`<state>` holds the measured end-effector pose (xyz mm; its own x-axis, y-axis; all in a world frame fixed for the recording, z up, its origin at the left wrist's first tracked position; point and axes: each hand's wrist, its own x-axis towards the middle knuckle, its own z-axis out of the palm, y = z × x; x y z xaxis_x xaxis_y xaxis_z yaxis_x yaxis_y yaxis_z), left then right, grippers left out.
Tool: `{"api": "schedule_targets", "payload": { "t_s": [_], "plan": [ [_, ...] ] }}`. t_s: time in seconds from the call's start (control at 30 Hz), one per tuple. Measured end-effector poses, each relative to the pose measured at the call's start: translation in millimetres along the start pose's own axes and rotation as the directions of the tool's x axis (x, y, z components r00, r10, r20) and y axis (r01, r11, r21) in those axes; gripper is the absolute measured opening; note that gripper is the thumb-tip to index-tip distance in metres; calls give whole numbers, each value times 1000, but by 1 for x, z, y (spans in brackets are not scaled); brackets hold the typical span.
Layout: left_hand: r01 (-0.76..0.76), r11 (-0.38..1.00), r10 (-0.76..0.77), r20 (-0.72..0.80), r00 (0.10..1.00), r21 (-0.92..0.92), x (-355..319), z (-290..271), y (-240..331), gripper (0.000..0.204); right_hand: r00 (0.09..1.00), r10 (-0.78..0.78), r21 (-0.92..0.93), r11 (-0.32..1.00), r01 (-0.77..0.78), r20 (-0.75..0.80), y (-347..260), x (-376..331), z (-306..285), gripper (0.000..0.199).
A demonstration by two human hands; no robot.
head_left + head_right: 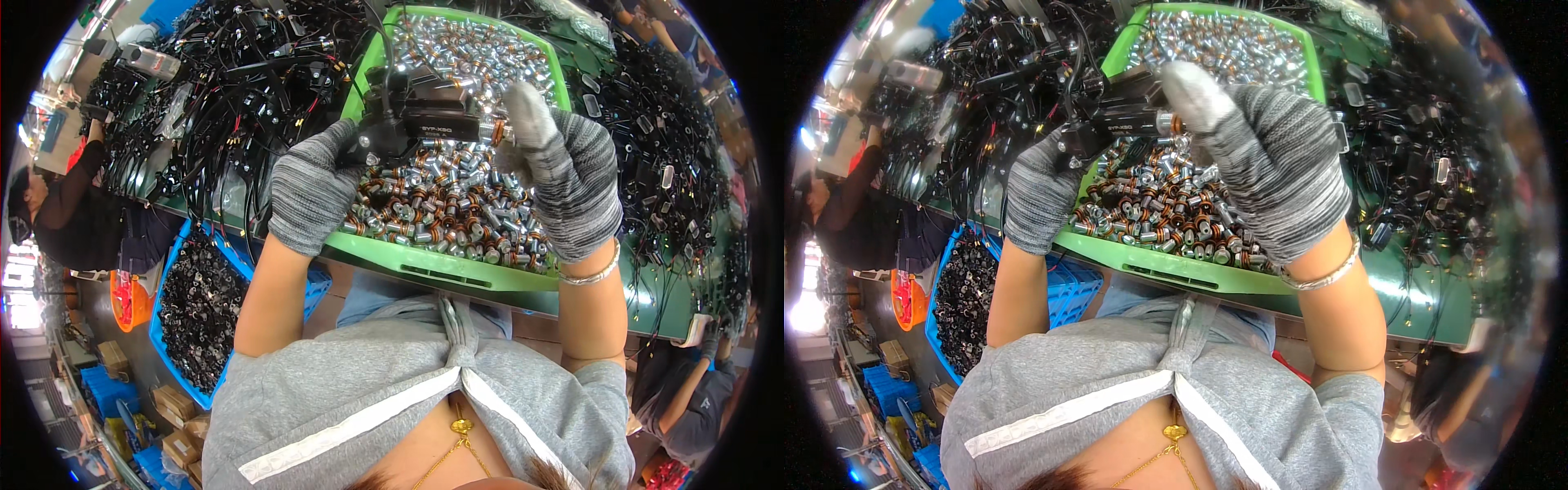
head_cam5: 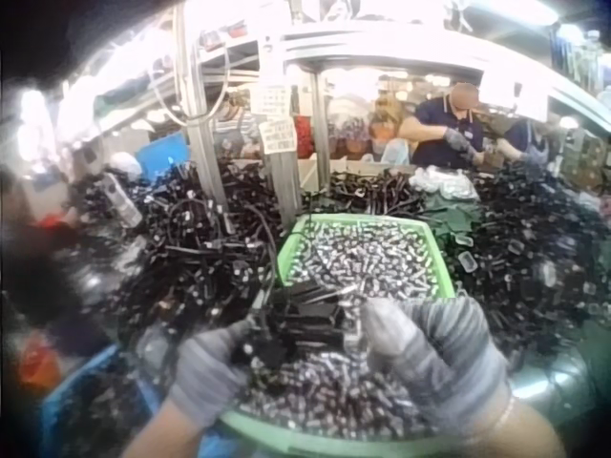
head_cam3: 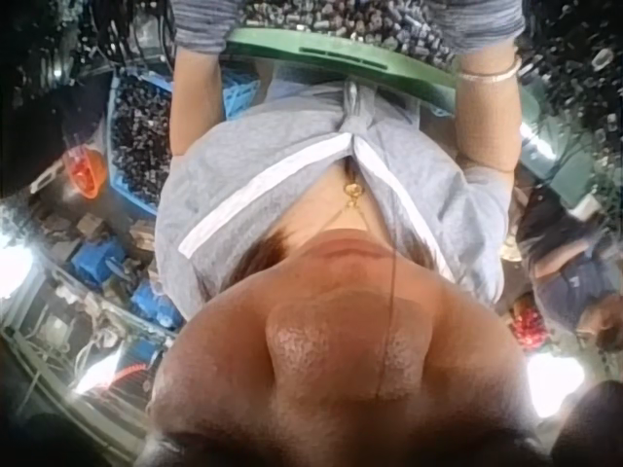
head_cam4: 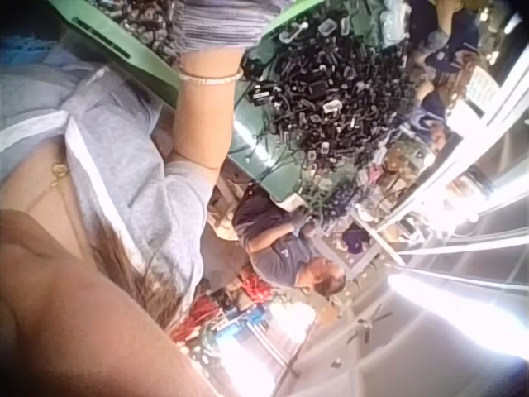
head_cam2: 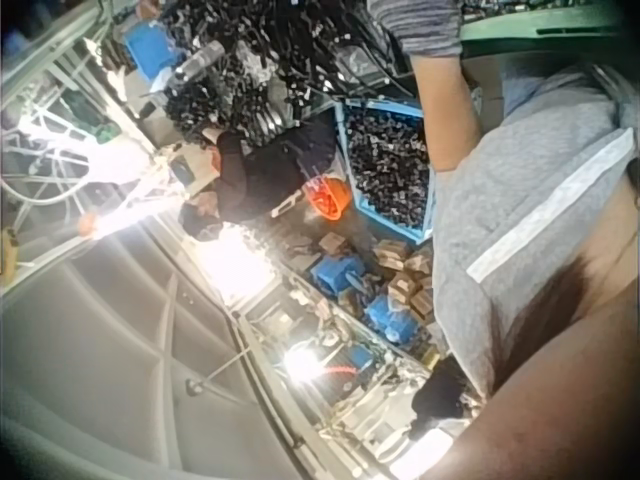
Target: The worker is assembling small hardware components by inserting silver metal parts into black plastic housings at a manual workstation.
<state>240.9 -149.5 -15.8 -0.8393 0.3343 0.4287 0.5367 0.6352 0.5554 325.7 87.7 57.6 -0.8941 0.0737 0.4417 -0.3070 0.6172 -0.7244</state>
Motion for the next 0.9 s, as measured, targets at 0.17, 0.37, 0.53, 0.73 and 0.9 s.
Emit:
{"api": "schedule_targets", "payload": {
  "t_s": [0.17,0.37,0.53,0.73,0.9],
  "plan": [
    [-3,999,3,12,1000,38,4,-2,7,35,999,44,422,906,-45,13,29,-1,-5,38],
    [28,1000,-28,-19,999,-8,-2,-2,4,33,959,-255,206,939,276,-123,9,-9,3,29],
    [4,1000,-4,-24,1000,-26,-5,-5,12,34,996,-86,-13,996,85,-22,7,-15,-8,8],
    [-118,993,116,-74,990,-19,-2,-2,10,30,882,-466,46,882,470,-72,12,-5,-10,38],
    [7,1000,-6,-78,997,18,-4,-1,8,19,948,-310,-238,917,319,75,-6,3,-10,17]
  ]
}}
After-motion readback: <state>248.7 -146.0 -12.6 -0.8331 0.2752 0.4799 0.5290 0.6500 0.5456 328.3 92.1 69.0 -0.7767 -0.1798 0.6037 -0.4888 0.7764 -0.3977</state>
